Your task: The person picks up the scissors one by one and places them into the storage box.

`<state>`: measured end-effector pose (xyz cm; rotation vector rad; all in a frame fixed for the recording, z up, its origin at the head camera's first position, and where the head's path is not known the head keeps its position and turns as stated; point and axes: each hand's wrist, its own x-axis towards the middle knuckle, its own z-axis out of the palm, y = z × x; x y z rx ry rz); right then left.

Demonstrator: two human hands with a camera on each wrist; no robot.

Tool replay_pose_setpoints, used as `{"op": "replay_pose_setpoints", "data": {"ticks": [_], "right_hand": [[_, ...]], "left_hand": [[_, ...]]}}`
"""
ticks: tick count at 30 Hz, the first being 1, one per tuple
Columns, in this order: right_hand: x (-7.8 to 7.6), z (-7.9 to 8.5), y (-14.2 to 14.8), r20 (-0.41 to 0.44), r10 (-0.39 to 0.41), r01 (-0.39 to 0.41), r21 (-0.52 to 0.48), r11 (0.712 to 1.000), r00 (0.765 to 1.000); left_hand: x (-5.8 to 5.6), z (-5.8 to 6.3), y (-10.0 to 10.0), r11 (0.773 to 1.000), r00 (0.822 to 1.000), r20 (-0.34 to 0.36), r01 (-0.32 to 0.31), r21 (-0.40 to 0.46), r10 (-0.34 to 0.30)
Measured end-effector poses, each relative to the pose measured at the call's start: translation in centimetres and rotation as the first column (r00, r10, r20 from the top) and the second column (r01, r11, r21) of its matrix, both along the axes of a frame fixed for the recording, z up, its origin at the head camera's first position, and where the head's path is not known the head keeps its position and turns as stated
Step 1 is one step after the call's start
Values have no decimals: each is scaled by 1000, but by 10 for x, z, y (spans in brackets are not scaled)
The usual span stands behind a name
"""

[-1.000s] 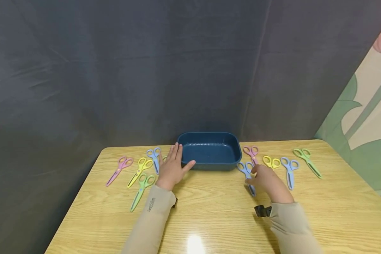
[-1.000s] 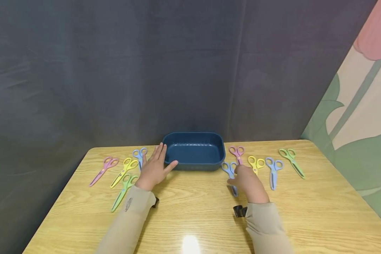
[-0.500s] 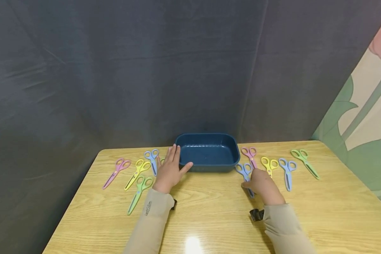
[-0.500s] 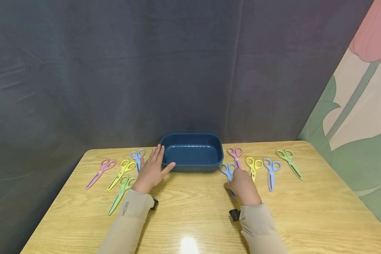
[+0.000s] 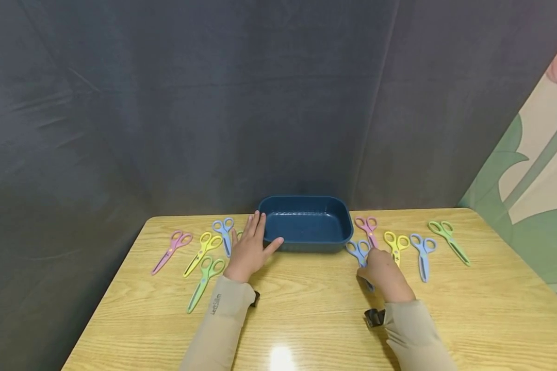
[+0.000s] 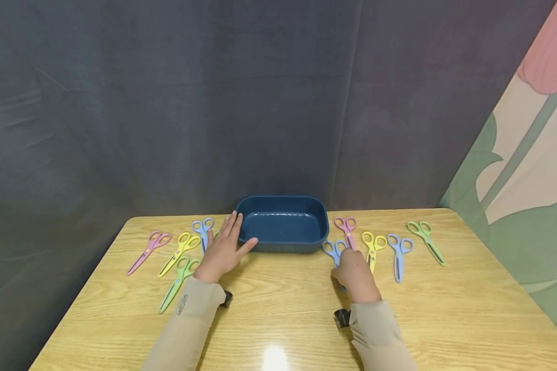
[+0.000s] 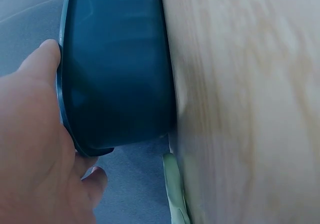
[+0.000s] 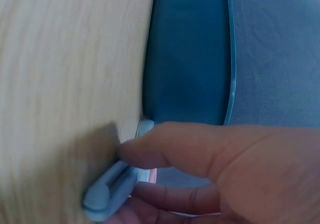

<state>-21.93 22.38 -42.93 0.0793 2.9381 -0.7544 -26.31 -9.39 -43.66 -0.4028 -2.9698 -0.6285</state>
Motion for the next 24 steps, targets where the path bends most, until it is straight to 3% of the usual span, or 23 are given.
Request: {"op": "replay_pose_setpoints", "data": {"ticks": [8,15,24], "right_hand": [[0,3,-1,14,-16,16,16,1000,1000],[4,6,0,-29,-1,0,-3,1000,1000],[8,10,3,-49,2,-2,2,1000,999]], "left_hand": [[-1,1,2,1000,1000,-9,6,24,-5],[-1,0,1,1000,1000,14,-15,-11,15],[-1,0,1,1000,1000,-10,-7,4,7]]}}
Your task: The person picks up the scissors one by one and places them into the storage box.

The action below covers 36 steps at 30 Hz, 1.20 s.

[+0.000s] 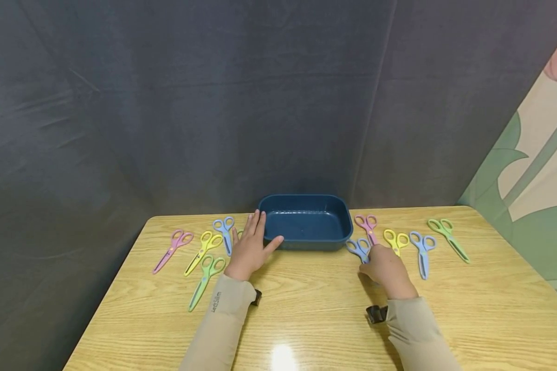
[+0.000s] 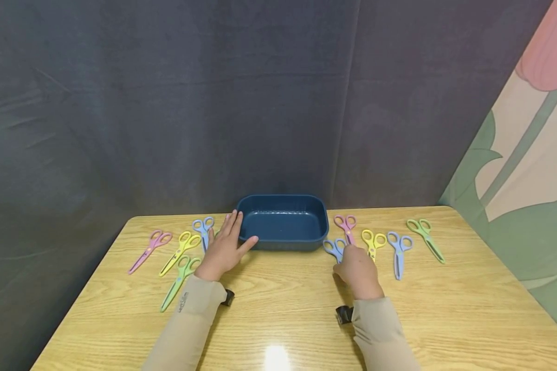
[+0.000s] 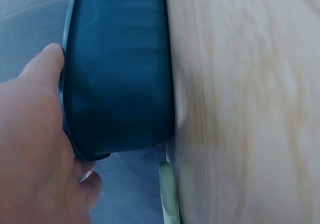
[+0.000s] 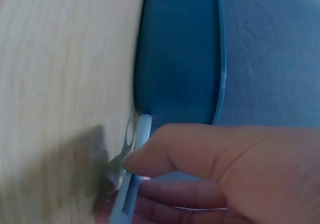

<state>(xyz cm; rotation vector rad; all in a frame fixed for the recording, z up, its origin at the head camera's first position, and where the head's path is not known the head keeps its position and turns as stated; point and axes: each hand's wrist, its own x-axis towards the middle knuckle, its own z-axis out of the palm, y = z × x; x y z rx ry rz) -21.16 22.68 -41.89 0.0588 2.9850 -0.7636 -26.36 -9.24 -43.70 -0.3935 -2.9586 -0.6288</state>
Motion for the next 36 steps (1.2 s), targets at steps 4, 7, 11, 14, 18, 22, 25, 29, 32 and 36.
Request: {"op": "replay_pose_setpoints", "data": {"ticks": [4,7,11,14,18,22,25,29,32,36], "right_hand": [[0,3,3,10,-6,7,-3,1000,1000],[-1,5,5,12,-3,3,-17,1000,1000],[-2,7,6,-5,7,-7,-23,1000,1000],[-2,11,8,-32,-1,1,-22,1000,999],[0,16,9,-49,-30,28,-31,999,998],[2,17,10,-69,-42,40,-31,999,997],[2,17,11,-69,-50,48,-33,998,996],[0,16,13,-56,-58,57,-26,998,997],[-2,18,15,-68,-58,57,-22,998,996],[-5,21,16,-98,-58,56,-29,998,994]], "left_hand": [[0,-1,1,1000,1000,2,-3,4,3],[-1,-2,0,1000,1000,10,-9,-4,9],[-3,-4,-2,1000,1000,5,-18,-14,18],[-3,-5,-2,1000,1000,-5,-18,-7,18],[-3,-5,-2,1000,1000,-4,-10,-3,10],[-2,-3,0,1000,1000,-2,-6,0,6],[-1,-3,1,1000,1000,0,-5,0,5],[-2,-3,2,1000,1000,4,-5,-1,5],[-2,-4,2,1000,1000,10,-10,-1,10],[-3,-4,1,1000,1000,15,-17,-2,17]]}}
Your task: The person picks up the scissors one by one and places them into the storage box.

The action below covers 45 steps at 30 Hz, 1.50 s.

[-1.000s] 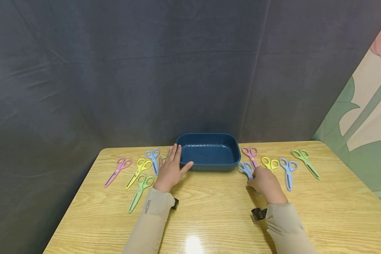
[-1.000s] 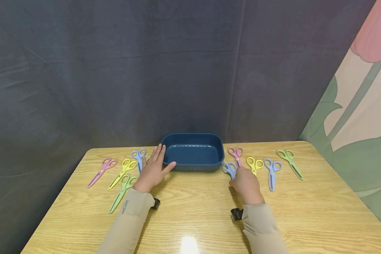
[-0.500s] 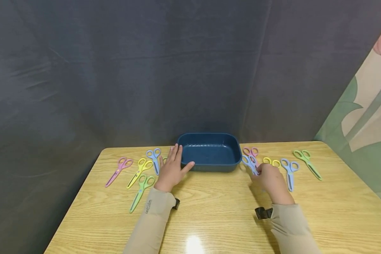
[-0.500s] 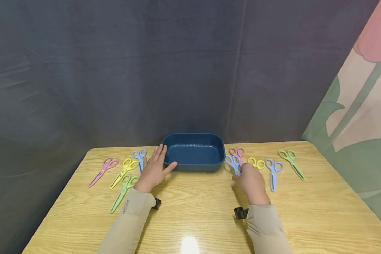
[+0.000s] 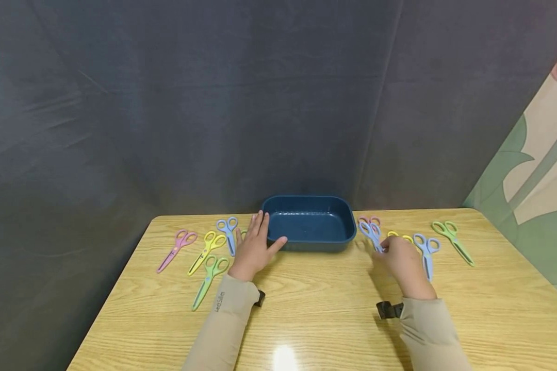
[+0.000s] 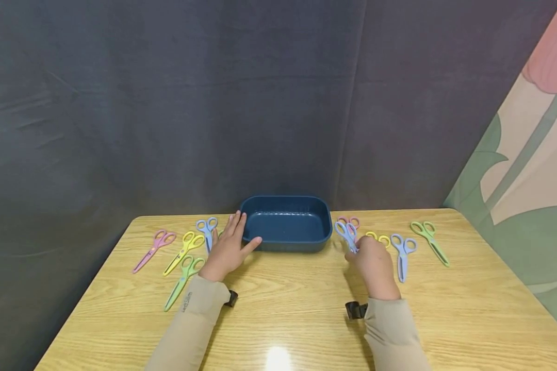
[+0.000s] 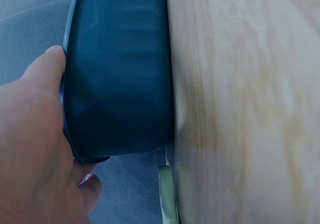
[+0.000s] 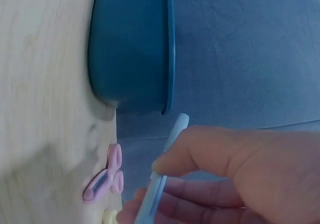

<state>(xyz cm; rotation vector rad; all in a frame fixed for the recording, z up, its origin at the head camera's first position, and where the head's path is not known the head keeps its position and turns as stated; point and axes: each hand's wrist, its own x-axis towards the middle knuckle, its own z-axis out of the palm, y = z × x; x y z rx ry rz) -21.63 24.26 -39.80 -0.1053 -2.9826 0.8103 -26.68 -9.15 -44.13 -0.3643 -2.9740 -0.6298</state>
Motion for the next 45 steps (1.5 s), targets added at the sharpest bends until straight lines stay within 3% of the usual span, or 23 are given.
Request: {"op": "replay_pose_setpoints", "data": {"ticks": [9,17,31,39,45], "right_hand": [[-3,9,-6,-90,2,-4,-19,1000,996],[-17,25,-21,-214,57,-53,24,998,975],[-43,25,-51,-295,128,-103,99,990,947],[-55,27,-72,-234,117,-89,126,988,965],[-63,24,-86,-271,174,-141,136,981,947]], "left_hand": [[1,0,0,1000,1000,-18,11,22,-11],[4,5,1,1000,1000,-12,5,20,-5],[2,4,1,1000,1000,-12,0,14,0],[2,3,1,1000,1000,-4,-12,14,12],[2,5,2,1000,1000,-10,-10,5,10]]}}
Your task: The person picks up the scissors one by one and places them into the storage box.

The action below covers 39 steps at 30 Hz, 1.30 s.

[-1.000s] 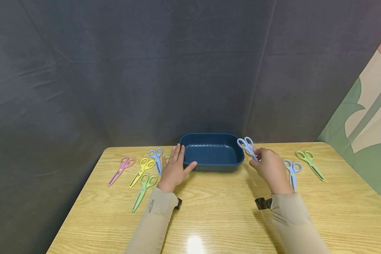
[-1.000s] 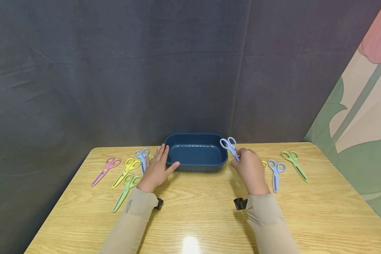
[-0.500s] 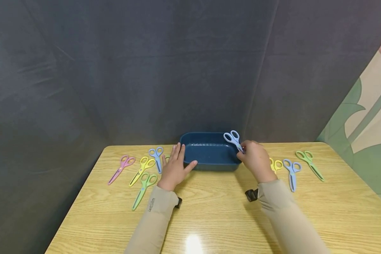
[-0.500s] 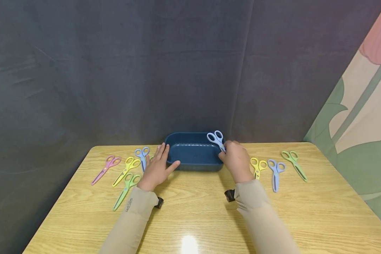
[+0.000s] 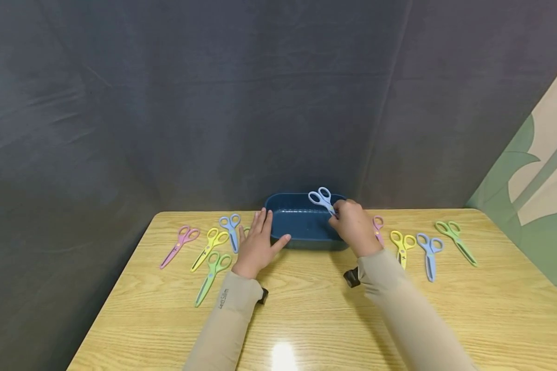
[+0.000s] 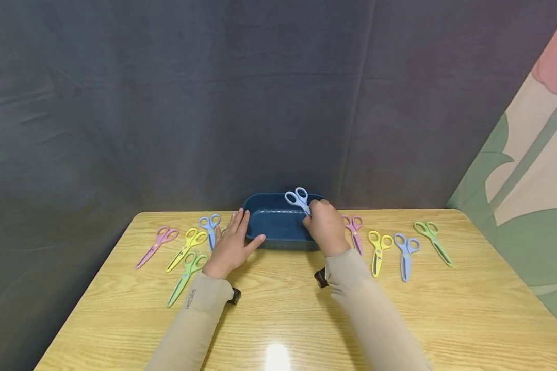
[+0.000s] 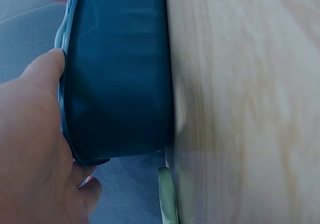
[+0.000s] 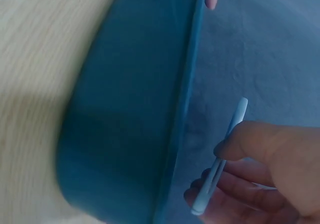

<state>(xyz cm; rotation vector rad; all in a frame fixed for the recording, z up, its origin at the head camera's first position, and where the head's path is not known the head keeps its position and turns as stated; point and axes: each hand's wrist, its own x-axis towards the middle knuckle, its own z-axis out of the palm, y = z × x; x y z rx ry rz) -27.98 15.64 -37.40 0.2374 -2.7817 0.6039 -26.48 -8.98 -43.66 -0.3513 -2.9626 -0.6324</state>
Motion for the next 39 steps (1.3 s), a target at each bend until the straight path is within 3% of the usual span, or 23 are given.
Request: {"op": "replay_pose_setpoints", "data": {"ticks": [7,17,21,30,39], "right_hand": [[-9,-9,-15,30,25,-25,9,1000,999],[-18,-26,-28,142,12,-10,-14,1000,990],[-21,-31,-27,185,5,-3,-14,1000,983],[-22,-33,-25,255,4,12,-60,998,967],[-26,-35,-26,310,-32,43,-28,999,950]], "left_hand": [[0,1,0,1000,1000,3,2,7,-2],[-3,-2,1,1000,1000,-11,-3,-16,3],[-3,-4,1,1000,1000,-23,5,12,-5],[-4,-6,0,1000,1000,-17,4,13,-4],[-1,-4,0,999,1000,-13,11,34,-10]]}}
